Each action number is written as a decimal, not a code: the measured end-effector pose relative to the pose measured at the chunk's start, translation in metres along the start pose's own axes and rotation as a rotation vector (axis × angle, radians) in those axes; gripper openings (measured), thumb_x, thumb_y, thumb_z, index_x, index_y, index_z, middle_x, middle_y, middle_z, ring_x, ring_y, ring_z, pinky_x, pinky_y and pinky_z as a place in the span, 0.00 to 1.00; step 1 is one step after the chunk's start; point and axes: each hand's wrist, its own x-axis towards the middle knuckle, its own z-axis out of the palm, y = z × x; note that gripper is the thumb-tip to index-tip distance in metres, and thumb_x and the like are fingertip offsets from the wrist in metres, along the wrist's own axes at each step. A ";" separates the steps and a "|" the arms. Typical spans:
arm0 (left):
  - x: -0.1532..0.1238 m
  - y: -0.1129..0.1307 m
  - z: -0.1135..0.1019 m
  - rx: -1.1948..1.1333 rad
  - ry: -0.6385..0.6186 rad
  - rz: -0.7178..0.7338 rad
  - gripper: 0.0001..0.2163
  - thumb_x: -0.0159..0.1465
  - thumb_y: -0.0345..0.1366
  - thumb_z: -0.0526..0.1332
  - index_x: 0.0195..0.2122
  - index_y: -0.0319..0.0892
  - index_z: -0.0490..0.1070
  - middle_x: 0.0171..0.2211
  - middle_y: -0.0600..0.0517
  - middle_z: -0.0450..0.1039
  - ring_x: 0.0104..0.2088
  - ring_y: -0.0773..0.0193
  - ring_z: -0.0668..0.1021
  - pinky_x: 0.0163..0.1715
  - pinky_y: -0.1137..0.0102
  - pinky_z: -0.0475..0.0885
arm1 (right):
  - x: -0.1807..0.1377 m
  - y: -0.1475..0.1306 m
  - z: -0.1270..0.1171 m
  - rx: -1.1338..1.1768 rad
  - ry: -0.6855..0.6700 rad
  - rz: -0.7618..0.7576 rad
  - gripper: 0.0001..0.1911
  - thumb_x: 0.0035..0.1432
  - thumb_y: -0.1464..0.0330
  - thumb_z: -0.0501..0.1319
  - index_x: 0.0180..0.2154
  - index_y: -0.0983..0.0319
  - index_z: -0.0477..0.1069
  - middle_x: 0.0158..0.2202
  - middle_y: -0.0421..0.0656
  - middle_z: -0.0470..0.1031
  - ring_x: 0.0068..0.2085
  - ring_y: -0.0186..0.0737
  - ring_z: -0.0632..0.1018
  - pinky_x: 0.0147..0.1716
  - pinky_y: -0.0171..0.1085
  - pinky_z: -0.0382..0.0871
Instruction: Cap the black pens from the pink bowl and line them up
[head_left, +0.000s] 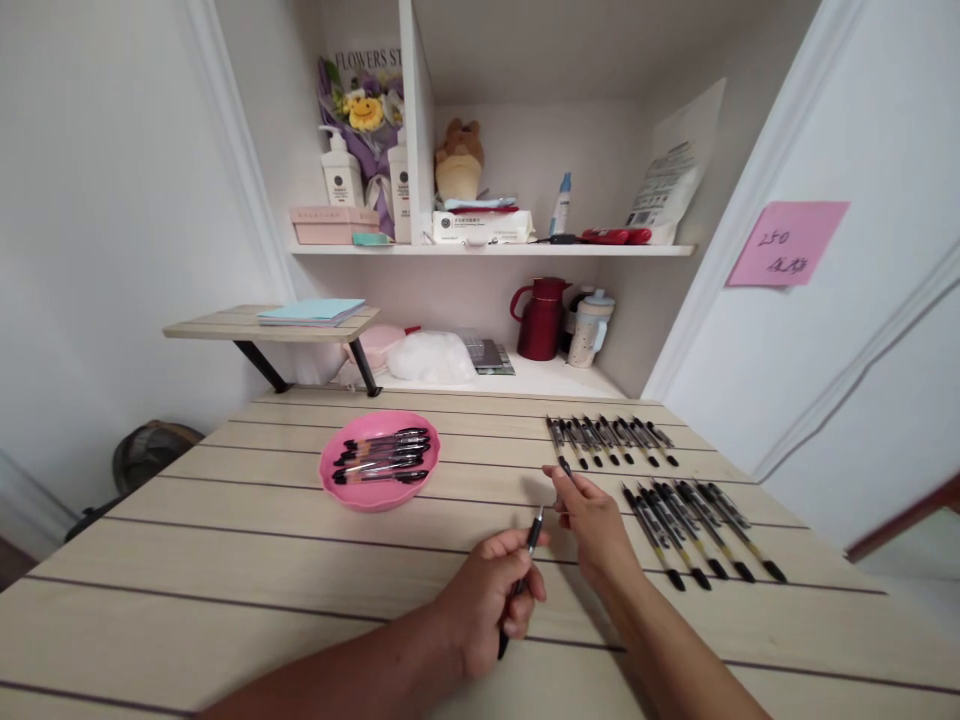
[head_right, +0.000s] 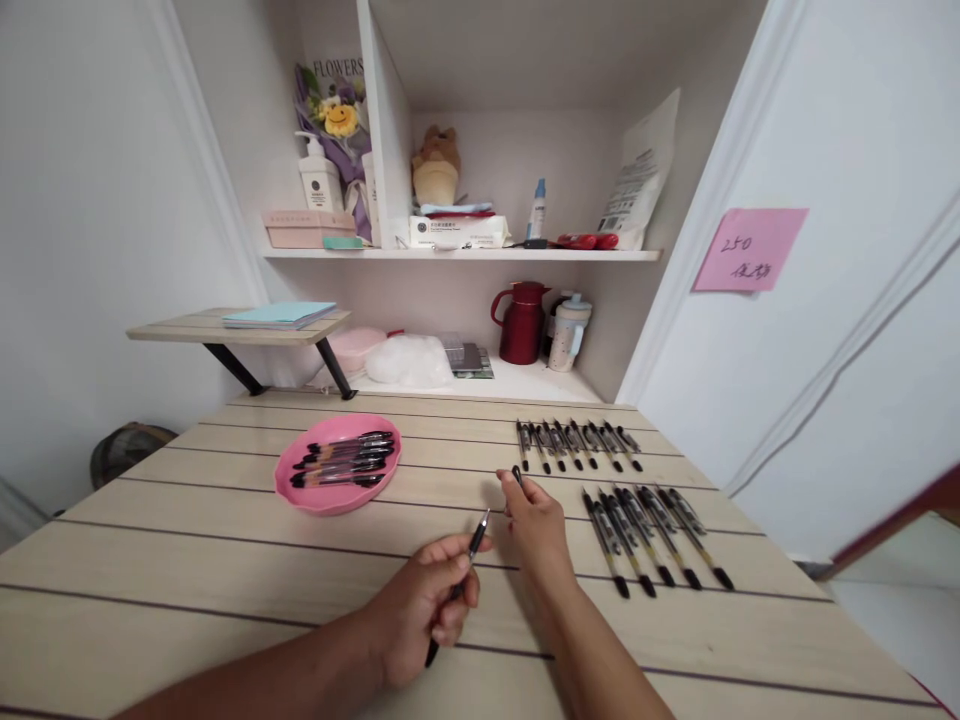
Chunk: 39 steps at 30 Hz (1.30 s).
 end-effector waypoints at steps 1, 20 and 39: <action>0.000 0.000 0.000 -0.007 0.005 0.001 0.17 0.54 0.37 0.56 0.45 0.41 0.63 0.19 0.58 0.63 0.12 0.79 0.55 0.14 0.76 0.43 | 0.004 -0.002 -0.005 -0.109 -0.031 -0.035 0.18 0.43 0.55 0.61 0.24 0.64 0.69 0.13 0.33 0.60 0.16 0.28 0.63 0.15 0.29 0.55; -0.001 0.001 0.001 0.026 0.013 -0.008 0.18 0.55 0.37 0.57 0.46 0.39 0.63 0.20 0.57 0.63 0.13 0.79 0.55 0.15 0.76 0.43 | 0.056 -0.008 -0.073 -1.630 -0.159 -0.235 0.12 0.49 0.64 0.56 0.33 0.66 0.71 0.34 0.54 0.75 0.38 0.47 0.75 0.31 0.36 0.61; -0.001 0.001 0.000 0.025 -0.005 -0.016 0.19 0.53 0.39 0.59 0.46 0.39 0.64 0.20 0.57 0.64 0.13 0.79 0.56 0.14 0.76 0.44 | 0.020 -0.005 -0.080 -1.748 -0.028 -0.241 0.14 0.54 0.63 0.51 0.31 0.64 0.71 0.35 0.54 0.75 0.35 0.49 0.76 0.32 0.40 0.64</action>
